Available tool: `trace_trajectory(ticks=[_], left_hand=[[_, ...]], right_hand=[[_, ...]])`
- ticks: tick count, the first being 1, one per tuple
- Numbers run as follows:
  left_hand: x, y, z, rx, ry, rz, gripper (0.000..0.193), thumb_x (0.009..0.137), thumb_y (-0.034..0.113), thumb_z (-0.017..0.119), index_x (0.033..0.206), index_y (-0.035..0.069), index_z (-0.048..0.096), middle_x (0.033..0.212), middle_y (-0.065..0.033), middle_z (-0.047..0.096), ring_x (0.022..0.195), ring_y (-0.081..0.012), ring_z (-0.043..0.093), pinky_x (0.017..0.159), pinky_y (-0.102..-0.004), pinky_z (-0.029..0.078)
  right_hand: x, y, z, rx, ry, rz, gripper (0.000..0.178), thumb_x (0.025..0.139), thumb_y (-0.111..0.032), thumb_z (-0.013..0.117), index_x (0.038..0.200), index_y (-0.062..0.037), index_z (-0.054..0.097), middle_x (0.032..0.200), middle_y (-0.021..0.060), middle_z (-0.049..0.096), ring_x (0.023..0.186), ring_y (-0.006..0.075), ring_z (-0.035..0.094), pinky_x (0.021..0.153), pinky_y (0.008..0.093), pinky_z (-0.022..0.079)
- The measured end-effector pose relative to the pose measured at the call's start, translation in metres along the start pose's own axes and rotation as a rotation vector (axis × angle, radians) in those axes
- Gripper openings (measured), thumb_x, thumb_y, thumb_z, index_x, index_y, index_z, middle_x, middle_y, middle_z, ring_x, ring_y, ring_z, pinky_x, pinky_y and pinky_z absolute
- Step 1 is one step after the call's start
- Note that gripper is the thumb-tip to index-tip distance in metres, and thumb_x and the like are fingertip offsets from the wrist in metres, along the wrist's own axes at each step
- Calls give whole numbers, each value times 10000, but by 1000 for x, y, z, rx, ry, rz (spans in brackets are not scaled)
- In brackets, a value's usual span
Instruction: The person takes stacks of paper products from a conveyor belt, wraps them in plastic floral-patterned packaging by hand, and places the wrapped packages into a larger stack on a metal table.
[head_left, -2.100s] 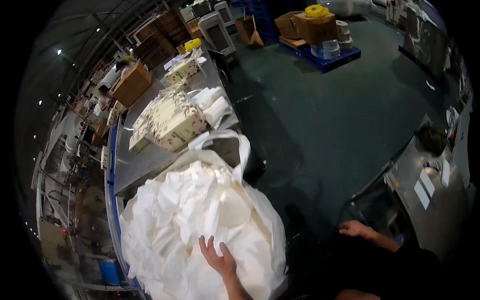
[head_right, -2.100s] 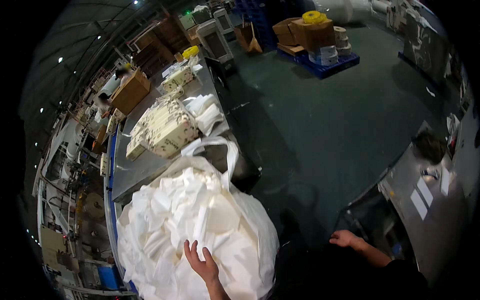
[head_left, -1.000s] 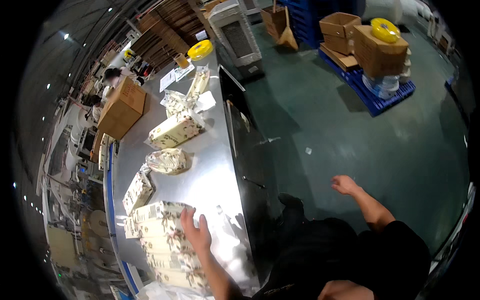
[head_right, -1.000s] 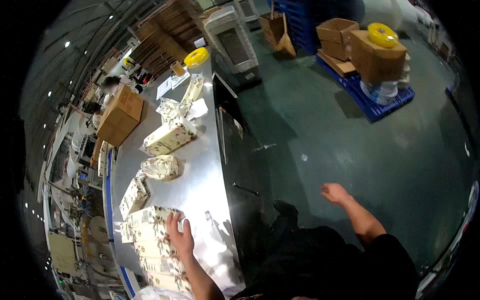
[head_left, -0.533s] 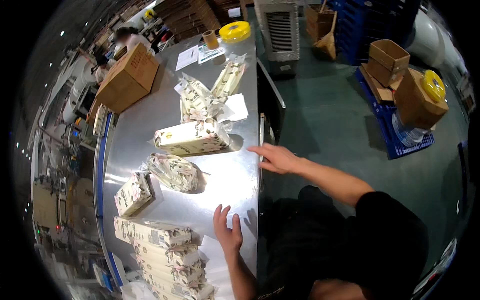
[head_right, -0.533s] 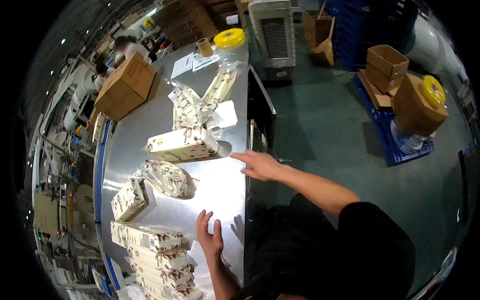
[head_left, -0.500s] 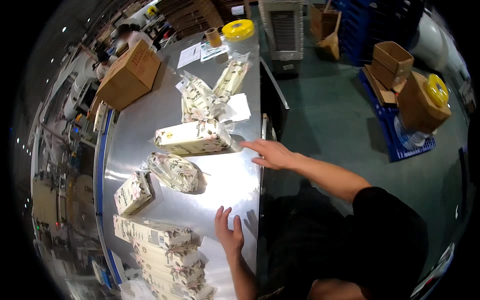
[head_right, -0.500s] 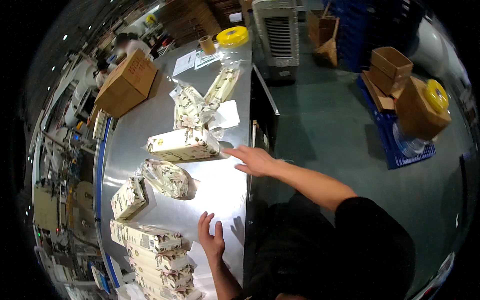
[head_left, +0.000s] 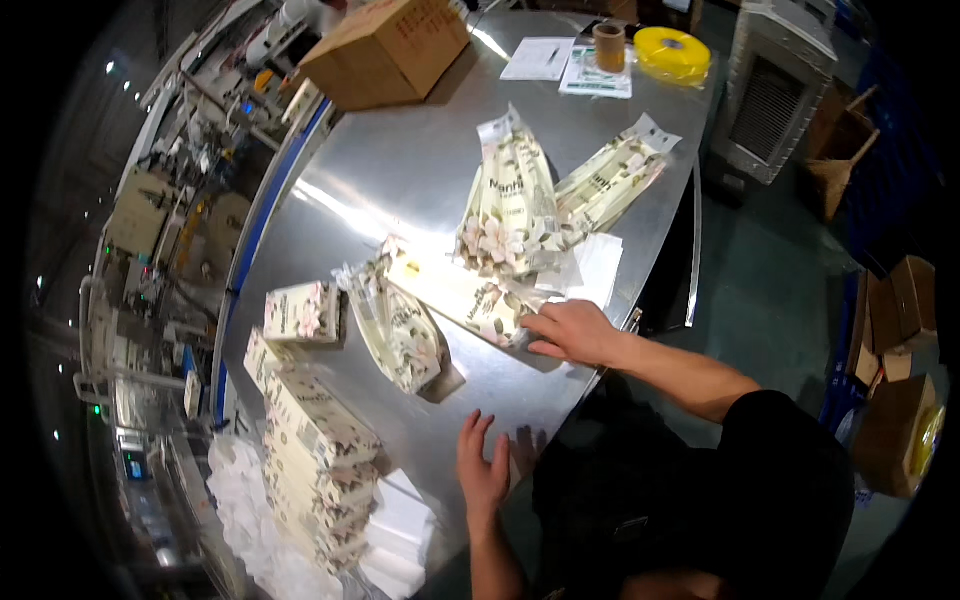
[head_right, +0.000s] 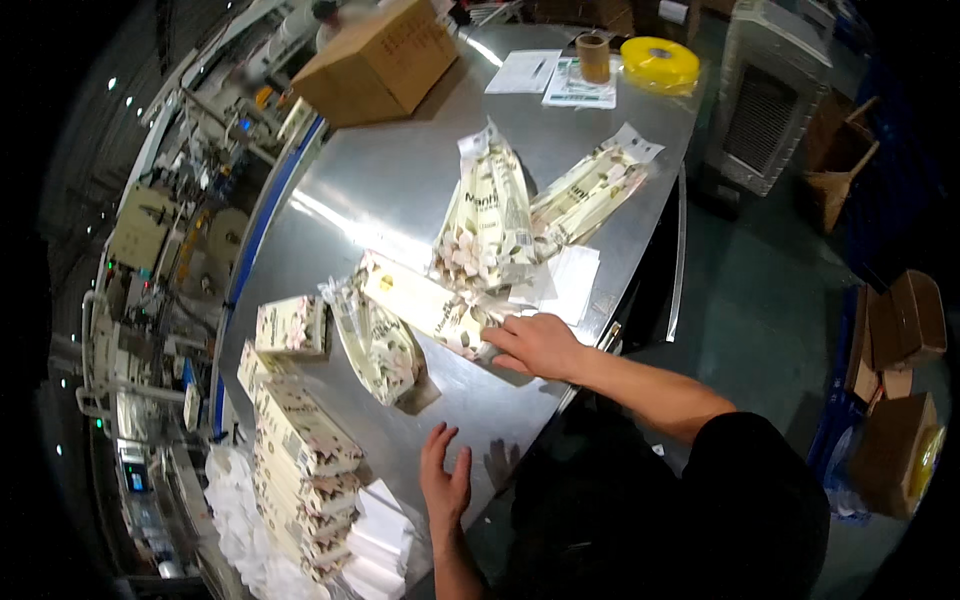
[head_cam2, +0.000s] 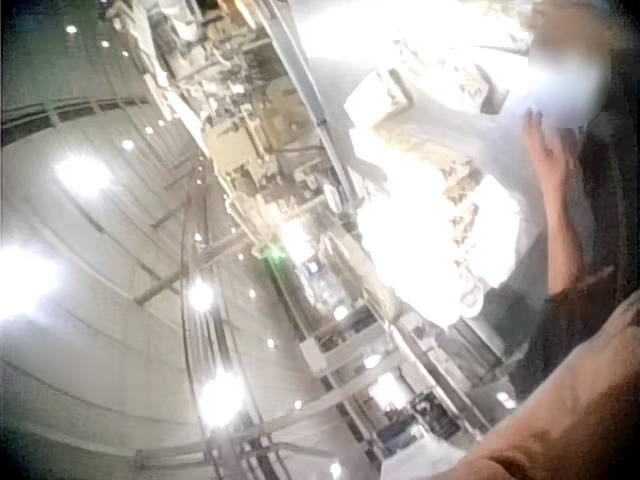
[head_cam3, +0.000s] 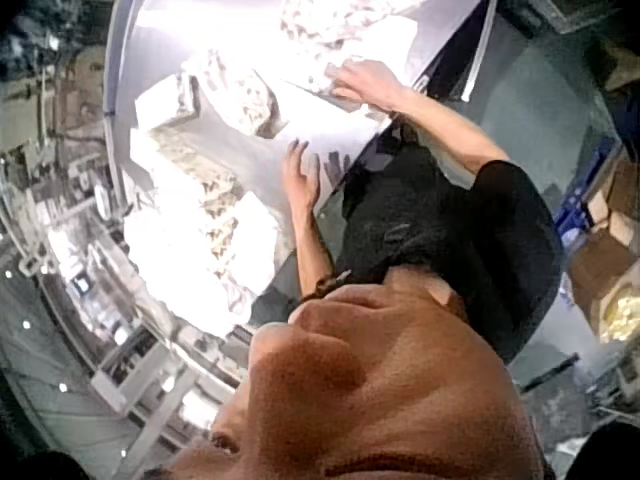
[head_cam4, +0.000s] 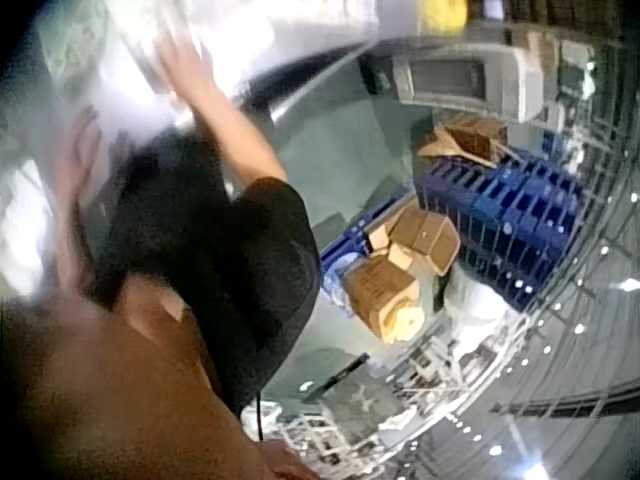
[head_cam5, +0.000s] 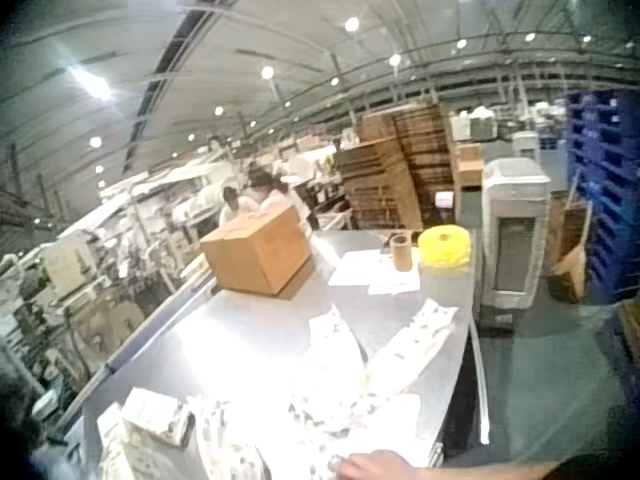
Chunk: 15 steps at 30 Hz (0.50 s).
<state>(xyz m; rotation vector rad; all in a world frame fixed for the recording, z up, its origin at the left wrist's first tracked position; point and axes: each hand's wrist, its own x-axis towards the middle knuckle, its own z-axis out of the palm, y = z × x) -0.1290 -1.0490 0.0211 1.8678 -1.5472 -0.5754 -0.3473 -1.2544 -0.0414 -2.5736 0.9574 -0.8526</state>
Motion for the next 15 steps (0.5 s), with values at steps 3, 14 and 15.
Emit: trace_trajectory(ticks=[3, 14, 15], left_hand=[[15, 10, 15, -42, -7, -48, 341, 939, 147, 701, 1264, 49, 667, 1432, -192, 573, 1318, -362, 553, 1097, -425, 435], [52, 4, 10, -64, -3, 53, 343, 945, 155, 685, 1267, 40, 658, 1453, -205, 552, 1329, -390, 539, 1090, -437, 441], [54, 5, 8, -82, 1, 50, 338, 941, 144, 688, 1264, 44, 662, 1445, -202, 561, 1333, -382, 540, 1099, -436, 434]], right_hand=[[5, 21, 3, -49, -214, -67, 286, 906, -370, 708, 976, -134, 561, 802, 87, 601, 696, 334, 655, 595, 468, 516], [9, 15, 24, -6, -123, -16, 246, 912, -313, 686, 1038, -135, 572, 737, 89, 603, 664, 342, 650, 586, 460, 518], [12, 12, 26, -9, -107, -29, 248, 909, -316, 687, 1052, -145, 579, 743, 91, 610, 662, 342, 654, 582, 459, 516]])
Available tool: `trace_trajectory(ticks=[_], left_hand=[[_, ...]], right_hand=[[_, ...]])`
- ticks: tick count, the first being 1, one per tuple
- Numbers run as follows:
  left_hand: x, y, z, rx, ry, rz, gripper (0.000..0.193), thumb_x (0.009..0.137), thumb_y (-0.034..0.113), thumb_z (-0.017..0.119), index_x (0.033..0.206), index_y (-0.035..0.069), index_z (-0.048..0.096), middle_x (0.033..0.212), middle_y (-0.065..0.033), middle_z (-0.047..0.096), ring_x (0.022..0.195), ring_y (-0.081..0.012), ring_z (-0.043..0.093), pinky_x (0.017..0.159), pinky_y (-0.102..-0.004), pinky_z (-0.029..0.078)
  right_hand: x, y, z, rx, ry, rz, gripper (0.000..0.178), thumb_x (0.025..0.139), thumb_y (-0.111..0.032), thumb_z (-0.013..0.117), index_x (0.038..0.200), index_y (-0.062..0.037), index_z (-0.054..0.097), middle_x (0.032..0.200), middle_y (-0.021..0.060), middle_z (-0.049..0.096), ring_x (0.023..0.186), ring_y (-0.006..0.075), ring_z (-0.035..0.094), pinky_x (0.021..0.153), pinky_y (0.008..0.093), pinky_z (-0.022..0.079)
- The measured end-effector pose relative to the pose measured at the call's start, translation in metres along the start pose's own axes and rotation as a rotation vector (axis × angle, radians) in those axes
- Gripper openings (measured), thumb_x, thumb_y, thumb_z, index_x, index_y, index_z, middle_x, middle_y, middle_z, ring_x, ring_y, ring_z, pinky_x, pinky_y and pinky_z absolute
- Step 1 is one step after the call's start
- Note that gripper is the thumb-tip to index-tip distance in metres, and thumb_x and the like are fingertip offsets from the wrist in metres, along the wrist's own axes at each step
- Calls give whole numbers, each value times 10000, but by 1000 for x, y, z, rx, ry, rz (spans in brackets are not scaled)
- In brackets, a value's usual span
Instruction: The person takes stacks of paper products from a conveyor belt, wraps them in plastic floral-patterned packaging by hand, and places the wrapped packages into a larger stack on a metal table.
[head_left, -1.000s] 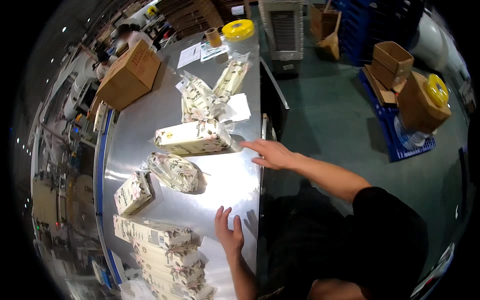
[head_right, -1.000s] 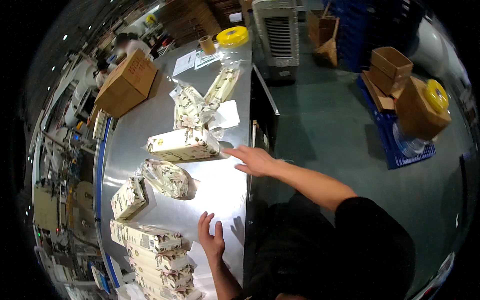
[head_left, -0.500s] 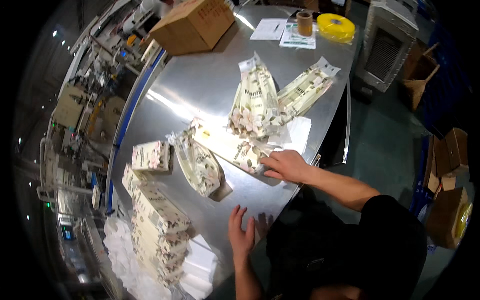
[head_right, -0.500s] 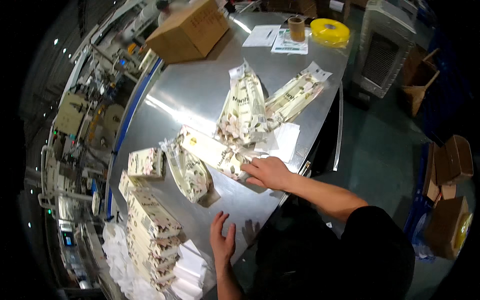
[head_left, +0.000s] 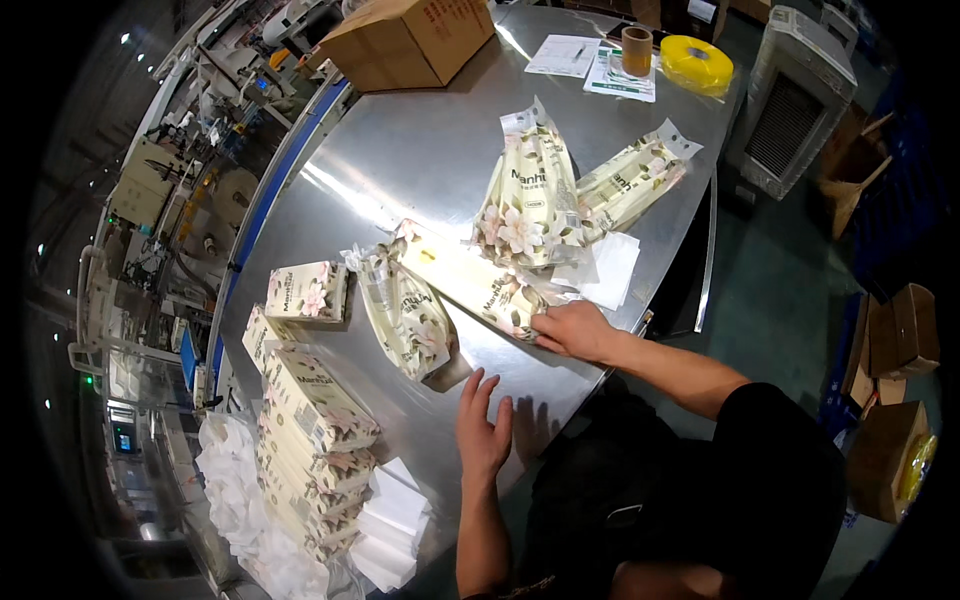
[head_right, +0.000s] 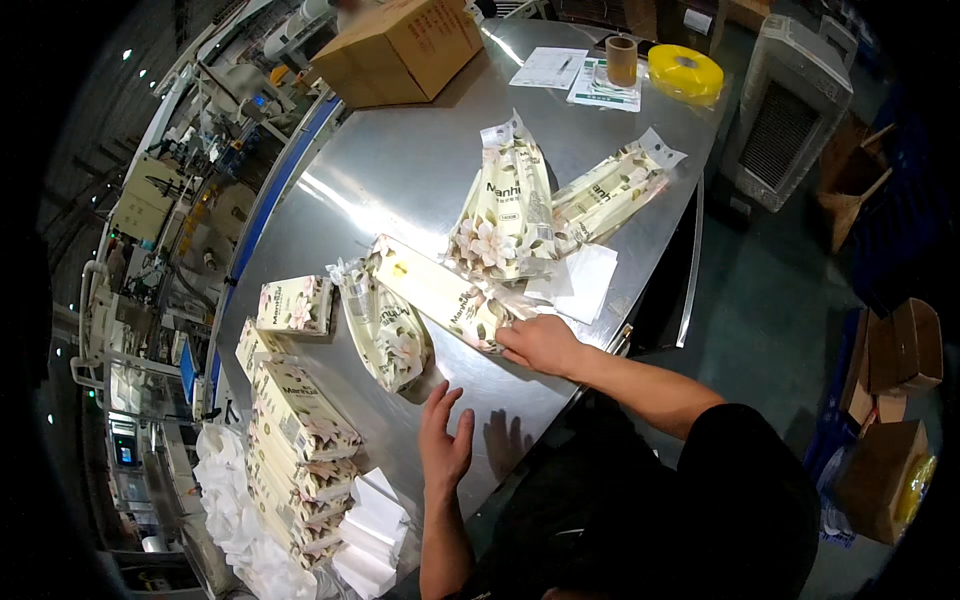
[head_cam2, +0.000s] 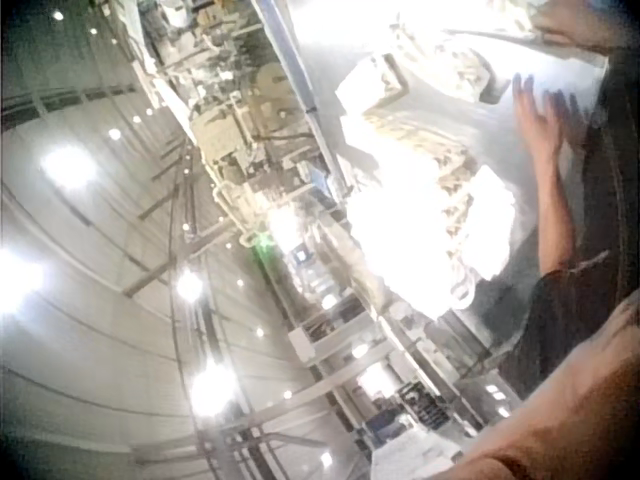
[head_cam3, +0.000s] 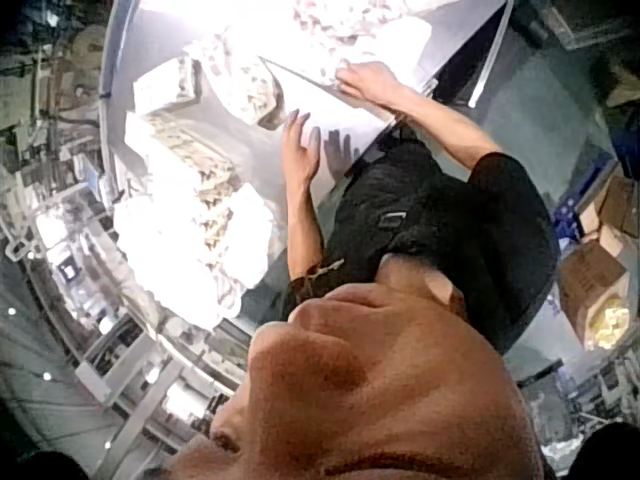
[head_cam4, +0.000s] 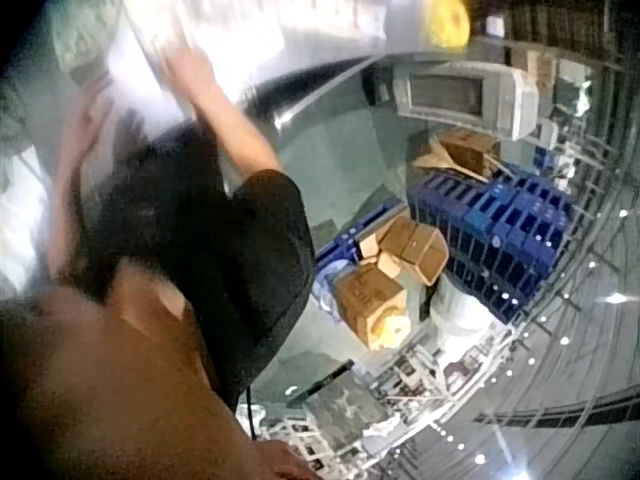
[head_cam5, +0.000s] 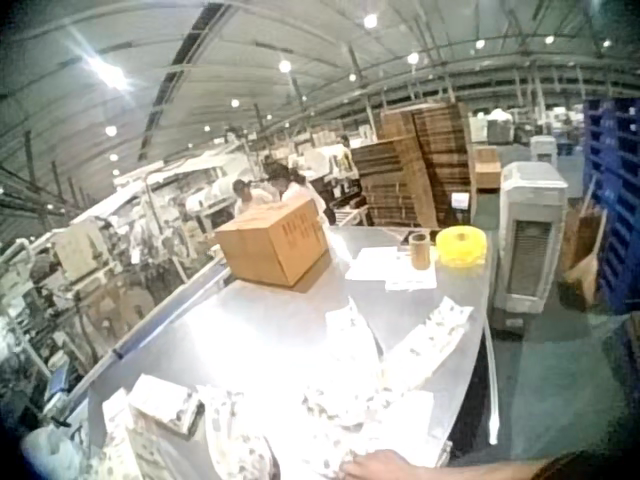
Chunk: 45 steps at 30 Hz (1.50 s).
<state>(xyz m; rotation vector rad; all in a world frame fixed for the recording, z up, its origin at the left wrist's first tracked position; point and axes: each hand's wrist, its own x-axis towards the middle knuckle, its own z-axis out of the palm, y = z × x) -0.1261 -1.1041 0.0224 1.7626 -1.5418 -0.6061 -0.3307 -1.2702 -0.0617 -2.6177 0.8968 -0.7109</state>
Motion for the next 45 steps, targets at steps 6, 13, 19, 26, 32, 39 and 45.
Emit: trace_trajectory(ticks=[6, 13, 19, 26, 32, 39, 45], left_hand=[[-5, -31, -9, -9, 1, 65, 341, 939, 156, 694, 1259, 41, 662, 1441, -201, 559, 1323, -392, 542, 1094, -442, 441], [0, -45, -20, -43, 2, 82, 334, 942, 163, 689, 1247, 30, 664, 1437, -219, 549, 1324, -412, 529, 1100, -451, 435], [59, -25, -18, 163, 11, 429, 512, 946, 226, 687, 1378, -16, 557, 1489, -276, 473, 1388, -456, 441, 1141, -522, 369], [138, -65, 41, 668, -33, 317, 873, 1023, 593, 447, 1569, -71, 293, 1640, -294, 267, 1538, -435, 226, 1241, -565, 172], [210, -98, 21, 637, 80, 326, 872, 997, 561, 521, 1534, -99, 333, 1591, -321, 333, 1497, -467, 285, 1228, -572, 191], [172, -94, 14, 593, 46, 353, 740, 1022, 532, 498, 1545, 17, 406, 1590, -303, 356, 1497, -464, 296, 1231, -595, 154], [138, 1, -96, 57, -607, 284, 640, 1001, 489, 582, 1527, 139, 483, 1559, -219, 458, 1482, -369, 377, 1226, -541, 219]], right_hand=[[1, -22, -17, -118, -11, 119, 218, 913, -317, 676, 1031, -154, 592, 758, 91, 625, 676, 341, 667, 595, 474, 517], [23, -16, -16, -3, -213, 58, 200, 904, -303, 660, 980, -133, 586, 832, 120, 665, 742, 385, 660, 670, 517, 513], [-22, -53, -17, 243, -341, -160, 158, 869, -245, 667, 877, -127, 562, 765, 106, 640, 692, 385, 643, 606, 504, 504], [-71, -72, -28, 127, -292, -74, 153, 922, -237, 640, 876, -134, 538, 713, 77, 603, 689, 337, 628, 685, 453, 490], [-66, -81, -44, -36, -236, 33, 194, 927, -301, 665, 944, -141, 556, 719, 75, 614, 689, 321, 647, 696, 450, 503], [-58, -65, -30, 319, -198, 80, 310, 956, -391, 670, 872, -108, 576, 673, 152, 587, 647, 385, 619, 577, 496, 466], [28, -101, -132, 1114, -111, 424, 313, 1005, -315, 691, 844, -63, 598, 684, -11, 571, 556, 78, 535, 489, 280, 411]])
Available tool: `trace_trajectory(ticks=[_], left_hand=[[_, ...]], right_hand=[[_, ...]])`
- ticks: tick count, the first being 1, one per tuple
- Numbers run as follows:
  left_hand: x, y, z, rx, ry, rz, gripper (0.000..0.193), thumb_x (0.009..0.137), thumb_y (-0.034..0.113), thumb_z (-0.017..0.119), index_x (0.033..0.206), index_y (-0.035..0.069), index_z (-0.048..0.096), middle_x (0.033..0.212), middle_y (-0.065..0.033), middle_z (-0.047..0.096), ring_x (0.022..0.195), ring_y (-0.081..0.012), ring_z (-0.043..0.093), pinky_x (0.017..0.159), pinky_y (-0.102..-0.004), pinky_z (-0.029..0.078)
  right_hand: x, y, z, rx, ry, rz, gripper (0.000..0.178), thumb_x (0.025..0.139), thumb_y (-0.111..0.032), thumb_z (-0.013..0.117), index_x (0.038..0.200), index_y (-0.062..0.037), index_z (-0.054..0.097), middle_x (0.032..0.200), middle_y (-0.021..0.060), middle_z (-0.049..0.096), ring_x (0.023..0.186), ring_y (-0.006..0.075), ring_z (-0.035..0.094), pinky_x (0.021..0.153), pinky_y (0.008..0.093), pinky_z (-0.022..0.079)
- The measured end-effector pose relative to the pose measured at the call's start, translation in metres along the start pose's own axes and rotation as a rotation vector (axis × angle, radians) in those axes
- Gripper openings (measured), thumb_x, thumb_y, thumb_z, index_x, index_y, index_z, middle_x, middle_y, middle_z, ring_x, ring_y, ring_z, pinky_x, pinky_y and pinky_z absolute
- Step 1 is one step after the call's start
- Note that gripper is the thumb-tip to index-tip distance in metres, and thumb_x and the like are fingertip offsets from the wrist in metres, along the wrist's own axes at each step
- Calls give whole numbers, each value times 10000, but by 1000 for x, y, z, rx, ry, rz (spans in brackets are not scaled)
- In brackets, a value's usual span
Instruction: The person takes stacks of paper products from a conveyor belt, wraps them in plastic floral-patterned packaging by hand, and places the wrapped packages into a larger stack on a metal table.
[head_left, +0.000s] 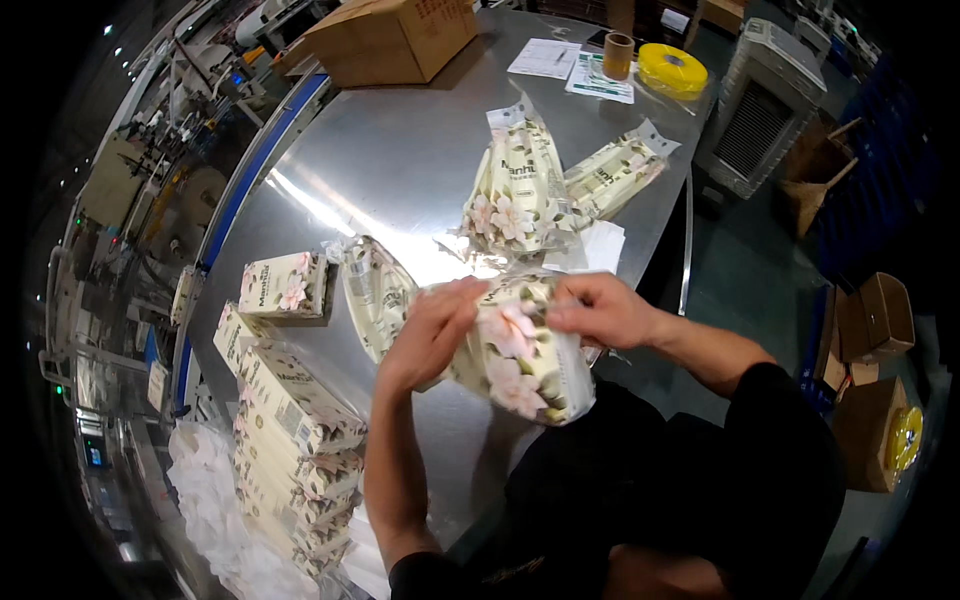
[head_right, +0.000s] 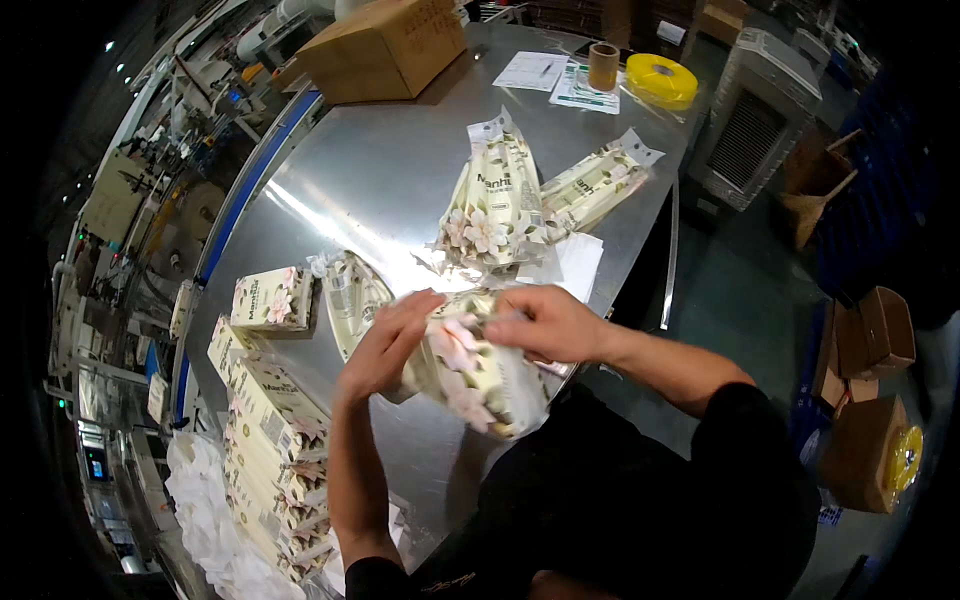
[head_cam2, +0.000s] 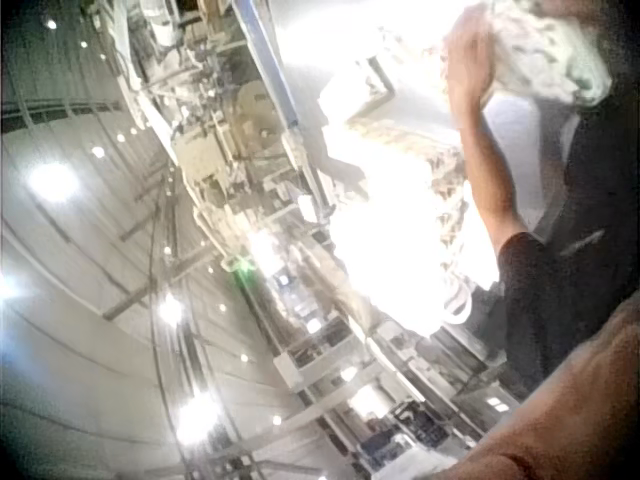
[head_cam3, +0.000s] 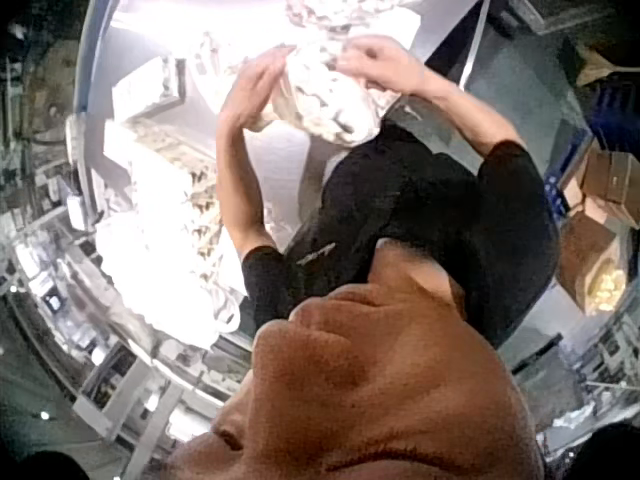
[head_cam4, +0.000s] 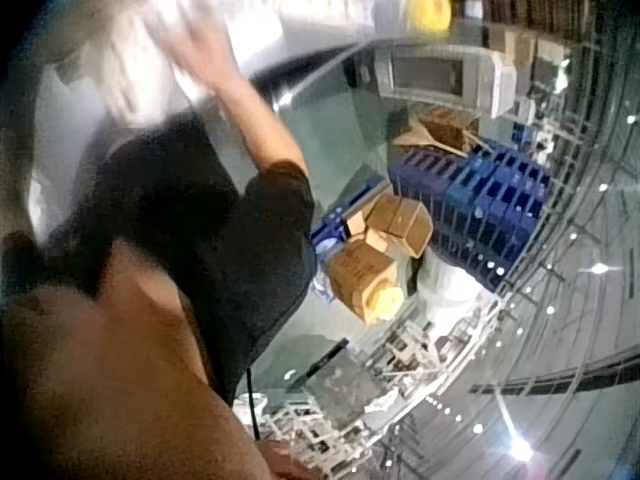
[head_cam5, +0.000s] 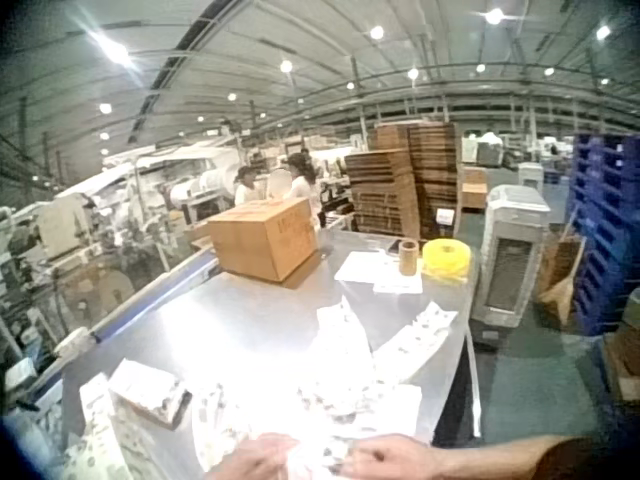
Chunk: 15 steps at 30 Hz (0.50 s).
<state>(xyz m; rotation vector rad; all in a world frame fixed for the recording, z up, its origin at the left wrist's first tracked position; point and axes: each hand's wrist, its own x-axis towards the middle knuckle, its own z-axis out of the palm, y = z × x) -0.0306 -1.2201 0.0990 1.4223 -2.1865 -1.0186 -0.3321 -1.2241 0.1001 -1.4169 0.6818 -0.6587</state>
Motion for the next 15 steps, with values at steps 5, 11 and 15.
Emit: trace_trajectory(ticks=[5, 11, 15], left_hand=[[-17, 47, -24, -501, -442, 392, 815, 840, 257, 870, 1513, 46, 461, 1517, -152, 505, 1408, -265, 463, 1156, -381, 377], [-26, 23, 25, -918, -648, 308, 888, 773, 228, 917, 1476, -31, 441, 1409, -142, 513, 1307, -226, 490, 1107, -366, 380], [-52, 17, 44, -1097, -570, 224, 837, 763, 233, 898, 1438, -39, 485, 1434, -172, 482, 1326, -270, 465, 1124, -398, 341]], right_hand=[[-9, -41, 26, 383, -228, 125, 289, 1042, -292, 641, 941, -22, 620, 683, -5, 564, 468, 57, 458, 418, 237, 338], [-29, -37, 34, 348, -356, 253, 281, 1031, -279, 657, 950, -11, 628, 683, 6, 577, 484, 73, 488, 445, 251, 383], [-33, -47, 33, -32, -393, 314, 319, 955, -322, 734, 863, -31, 644, 684, -14, 614, 592, 79, 565, 517, 261, 437]])
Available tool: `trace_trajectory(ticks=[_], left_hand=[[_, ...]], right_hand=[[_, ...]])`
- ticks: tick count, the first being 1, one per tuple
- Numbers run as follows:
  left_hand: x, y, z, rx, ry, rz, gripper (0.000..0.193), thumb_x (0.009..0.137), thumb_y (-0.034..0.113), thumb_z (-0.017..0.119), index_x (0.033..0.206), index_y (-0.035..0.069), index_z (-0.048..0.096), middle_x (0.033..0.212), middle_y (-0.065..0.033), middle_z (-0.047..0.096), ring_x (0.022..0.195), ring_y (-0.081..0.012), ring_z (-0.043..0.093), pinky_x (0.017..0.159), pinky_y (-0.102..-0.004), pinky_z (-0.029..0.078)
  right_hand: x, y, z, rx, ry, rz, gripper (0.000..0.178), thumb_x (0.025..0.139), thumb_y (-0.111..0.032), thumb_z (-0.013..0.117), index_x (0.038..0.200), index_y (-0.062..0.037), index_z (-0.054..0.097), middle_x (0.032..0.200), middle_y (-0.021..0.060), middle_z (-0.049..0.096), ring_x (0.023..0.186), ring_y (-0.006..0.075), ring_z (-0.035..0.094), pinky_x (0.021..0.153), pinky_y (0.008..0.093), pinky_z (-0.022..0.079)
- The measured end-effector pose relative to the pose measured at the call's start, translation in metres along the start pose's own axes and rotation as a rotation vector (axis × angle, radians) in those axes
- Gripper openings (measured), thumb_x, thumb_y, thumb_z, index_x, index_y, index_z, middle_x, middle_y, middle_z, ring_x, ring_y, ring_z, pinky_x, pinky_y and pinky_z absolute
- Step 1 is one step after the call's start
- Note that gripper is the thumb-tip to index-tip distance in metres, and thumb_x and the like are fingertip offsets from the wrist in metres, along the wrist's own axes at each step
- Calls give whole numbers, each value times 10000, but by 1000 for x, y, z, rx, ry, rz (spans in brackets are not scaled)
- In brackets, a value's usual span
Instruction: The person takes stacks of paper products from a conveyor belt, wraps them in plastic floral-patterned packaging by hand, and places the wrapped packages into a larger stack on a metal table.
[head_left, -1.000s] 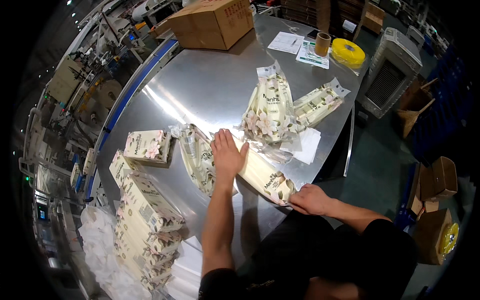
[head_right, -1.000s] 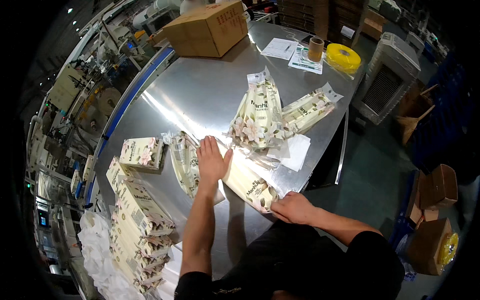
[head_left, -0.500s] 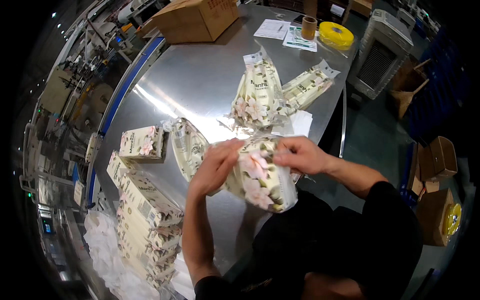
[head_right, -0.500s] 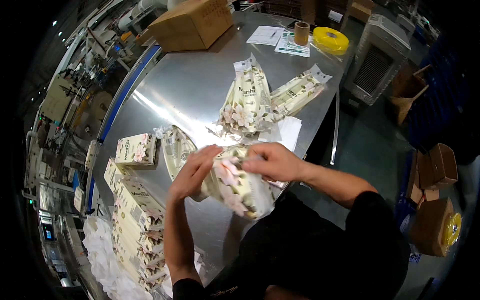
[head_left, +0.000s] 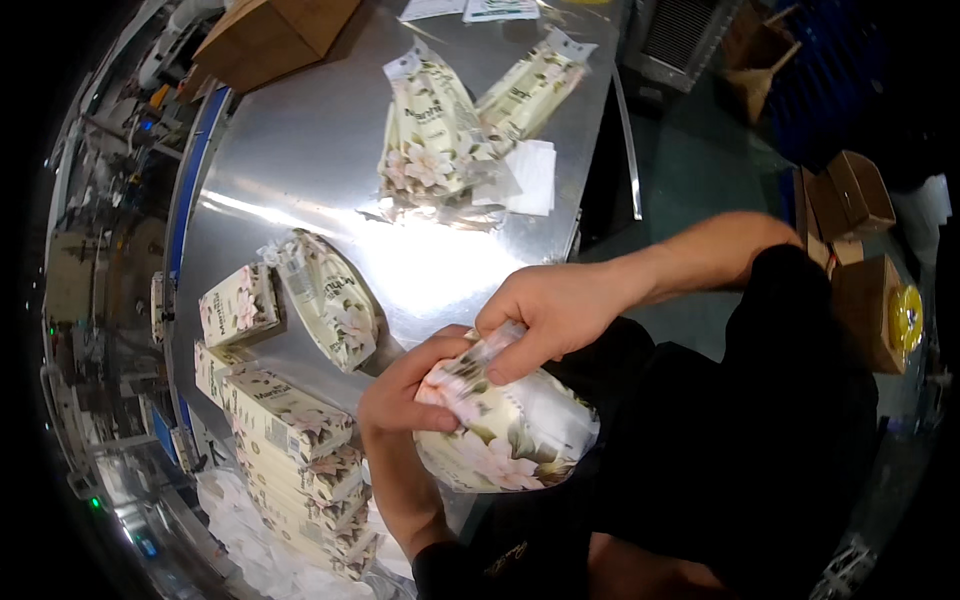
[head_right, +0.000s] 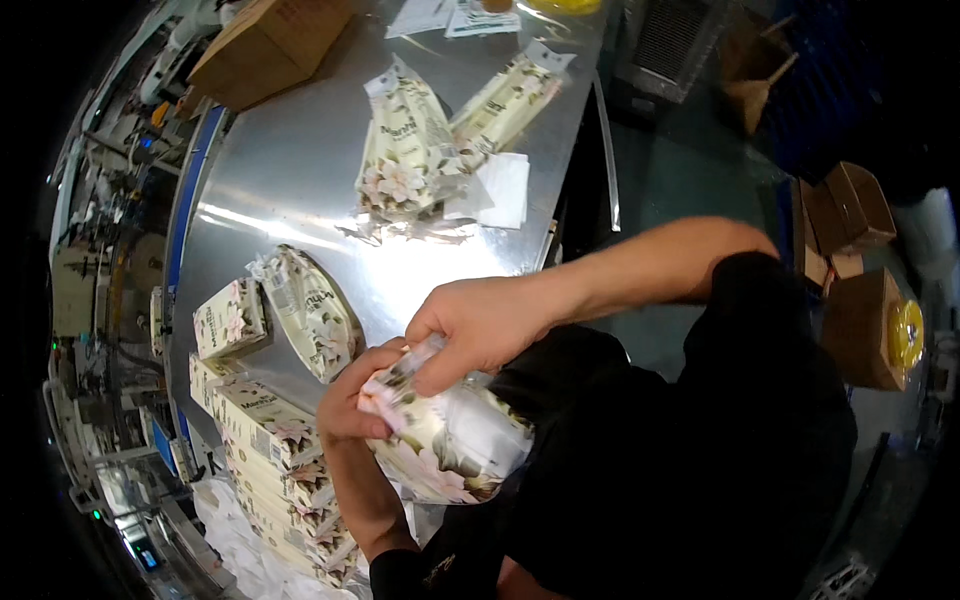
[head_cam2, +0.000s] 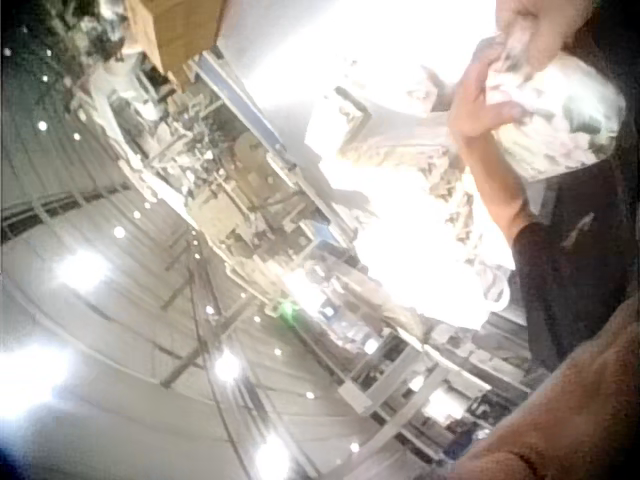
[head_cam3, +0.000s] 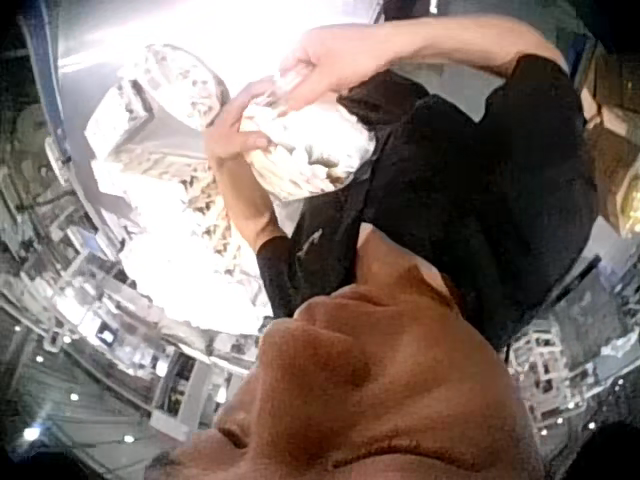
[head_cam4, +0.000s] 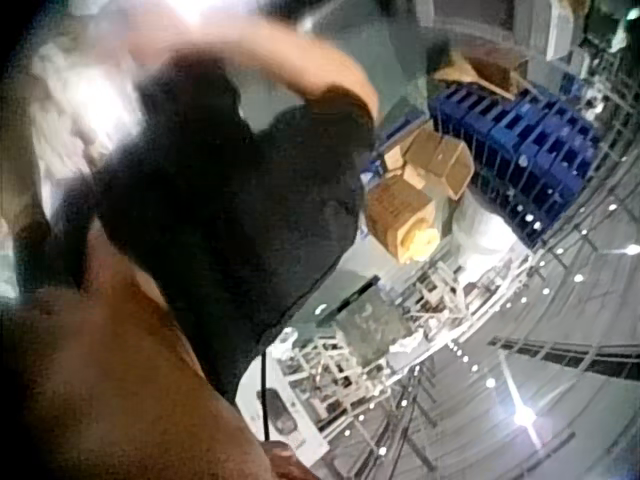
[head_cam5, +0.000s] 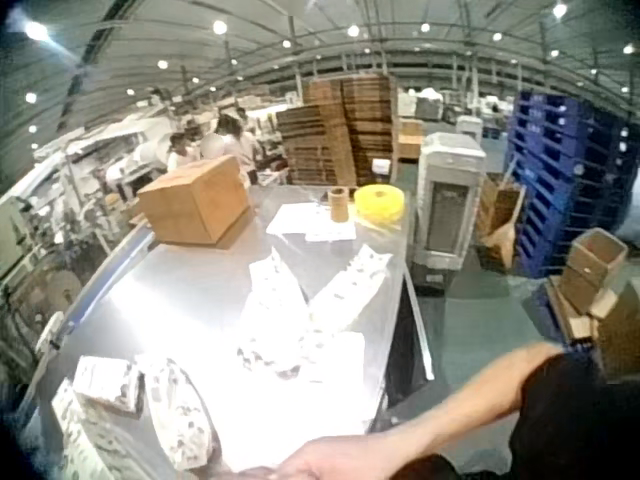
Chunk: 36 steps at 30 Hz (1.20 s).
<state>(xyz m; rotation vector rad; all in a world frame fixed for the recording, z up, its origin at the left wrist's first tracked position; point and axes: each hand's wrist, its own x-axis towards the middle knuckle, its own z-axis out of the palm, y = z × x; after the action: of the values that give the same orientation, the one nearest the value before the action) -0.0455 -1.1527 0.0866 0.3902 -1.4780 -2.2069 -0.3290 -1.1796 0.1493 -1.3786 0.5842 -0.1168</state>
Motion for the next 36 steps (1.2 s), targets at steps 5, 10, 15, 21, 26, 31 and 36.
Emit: trace_trajectory(ticks=[5, 10, 15, 21, 26, 31, 36], left_hand=[[-11, -3, 8, 12, 132, -21, 811, 709, 251, 918, 1371, -35, 548, 1401, -187, 481, 1301, -303, 474, 1106, -403, 337], [-56, -18, 18, 86, 385, 167, 771, 678, 292, 943, 1277, -28, 577, 1426, -189, 467, 1320, -333, 468, 1107, -422, 341], [-53, -13, 41, 85, 557, 61, 820, 681, 295, 947, 1331, -7, 548, 1470, -215, 429, 1360, -341, 443, 1132, -434, 326], [-63, -29, 37, 70, 595, 114, 846, 682, 266, 946, 1372, 7, 530, 1422, -189, 463, 1372, -332, 436, 1136, -429, 325], [-72, -34, 43, 115, 679, 116, 873, 650, 262, 959, 1367, 9, 531, 1414, -182, 482, 1349, -331, 463, 1123, -420, 344], [-72, -35, 48, 29, 854, 152, 893, 642, 261, 962, 1372, -3, 520, 1418, -190, 490, 1318, -325, 500, 1105, -413, 375], [-101, -55, 78, 94, 1066, 196, 896, 622, 258, 961, 1359, -5, 524, 1376, -150, 511, 1281, -280, 520, 1097, -390, 389]], right_hand=[[-28, -4, -9, -92, -64, 94, 248, 912, -252, 735, 828, -52, 615, 660, 8, 594, 582, 102, 567, 515, 293, 430], [-112, -16, -33, -456, -89, -218, 241, 848, -78, 677, 704, -65, 484, 607, 30, 508, 553, 164, 521, 532, 351, 413], [-103, 20, -50, -215, -77, 3, 222, 838, -46, 699, 757, -49, 492, 614, 0, 490, 560, 100, 504, 503, 329, 379], [-108, 38, -52, -220, -163, -122, 241, 780, -2, 719, 815, -64, 489, 675, 26, 523, 562, 192, 529, 532, 343, 395], [-106, 63, -62, -203, -127, -91, 249, 805, -27, 726, 854, -71, 486, 690, 21, 550, 592, 131, 558, 532, 332, 413], [-88, 44, -64, -216, 224, 2, 303, 887, -214, 776, 1093, -88, 593, 645, -20, 515, 502, 84, 473, 500, 264, 397], [-82, -5, -61, -423, 268, -309, 529, 862, -374, 834, 1270, -103, 635, 521, -53, 448, 434, 82, 458, 440, 270, 286]])
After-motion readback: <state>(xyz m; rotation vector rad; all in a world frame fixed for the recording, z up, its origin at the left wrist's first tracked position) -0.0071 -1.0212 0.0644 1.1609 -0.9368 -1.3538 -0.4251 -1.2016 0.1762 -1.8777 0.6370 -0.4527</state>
